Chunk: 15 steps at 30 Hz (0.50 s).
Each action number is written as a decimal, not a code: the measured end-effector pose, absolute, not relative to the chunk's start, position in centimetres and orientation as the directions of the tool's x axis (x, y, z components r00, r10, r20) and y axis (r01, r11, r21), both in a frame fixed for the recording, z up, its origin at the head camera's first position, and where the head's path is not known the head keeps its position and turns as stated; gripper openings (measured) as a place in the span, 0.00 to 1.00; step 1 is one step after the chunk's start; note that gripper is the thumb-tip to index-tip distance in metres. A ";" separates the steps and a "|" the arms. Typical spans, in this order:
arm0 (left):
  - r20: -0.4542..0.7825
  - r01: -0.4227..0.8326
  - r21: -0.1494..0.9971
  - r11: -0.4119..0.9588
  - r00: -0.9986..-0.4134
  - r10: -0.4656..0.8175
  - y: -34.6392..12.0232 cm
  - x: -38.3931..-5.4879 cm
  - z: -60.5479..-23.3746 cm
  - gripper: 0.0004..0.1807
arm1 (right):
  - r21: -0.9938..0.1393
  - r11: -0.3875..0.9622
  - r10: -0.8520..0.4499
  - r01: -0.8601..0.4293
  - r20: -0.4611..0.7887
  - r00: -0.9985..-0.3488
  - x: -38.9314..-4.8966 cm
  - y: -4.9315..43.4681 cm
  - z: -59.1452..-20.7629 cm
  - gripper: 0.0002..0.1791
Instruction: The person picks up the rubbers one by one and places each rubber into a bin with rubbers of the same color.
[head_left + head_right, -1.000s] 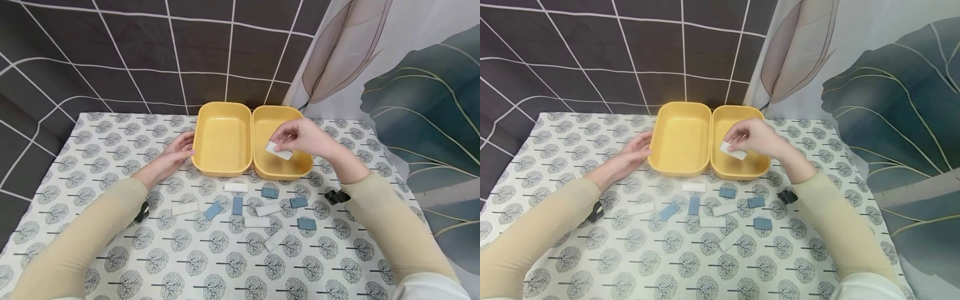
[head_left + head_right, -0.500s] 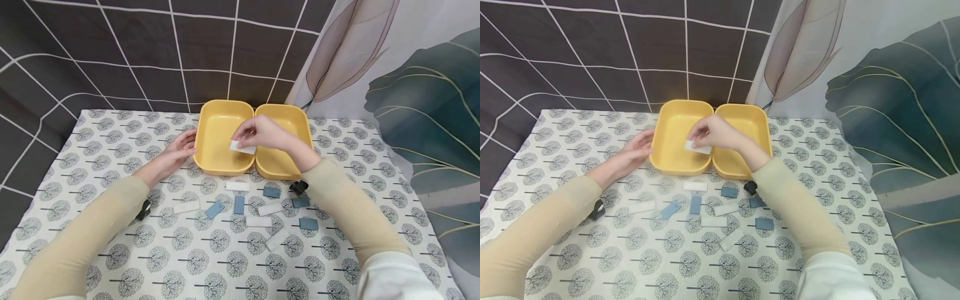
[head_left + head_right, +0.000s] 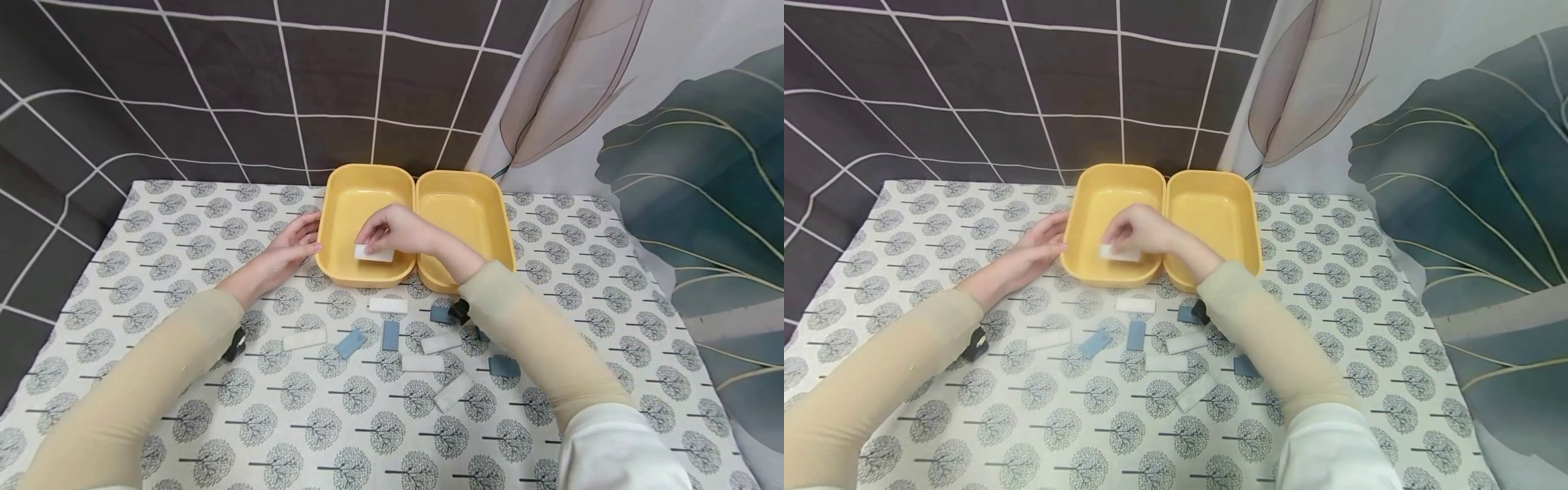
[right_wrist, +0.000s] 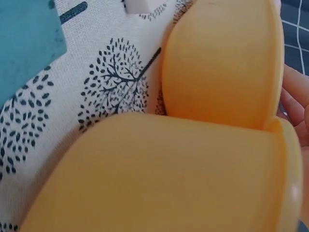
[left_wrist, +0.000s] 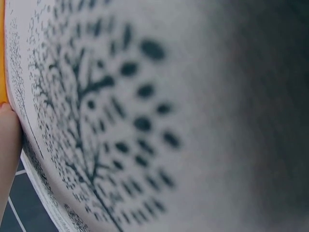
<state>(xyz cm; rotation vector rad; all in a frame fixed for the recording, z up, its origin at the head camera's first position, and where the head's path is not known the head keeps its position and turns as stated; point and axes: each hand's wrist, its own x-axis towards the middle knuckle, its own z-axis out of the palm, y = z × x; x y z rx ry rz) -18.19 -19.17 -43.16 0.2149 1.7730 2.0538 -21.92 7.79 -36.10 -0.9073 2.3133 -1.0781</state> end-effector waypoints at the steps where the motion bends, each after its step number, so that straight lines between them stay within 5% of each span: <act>1: -0.152 -0.210 0.972 -0.102 -0.901 0.405 -19.2 -18.2 -43.2 0.42 | -0.785 0.490 -0.713 -0.379 -0.111 -0.692 -21.9 7.7 -36.3 0.10; 15: -0.162 -0.223 0.969 -0.107 -0.898 0.408 -19.1 -17.9 -43.0 0.42 | -0.761 0.542 -0.736 -0.358 -0.224 -0.638 -22.5 6.1 -37.7 0.08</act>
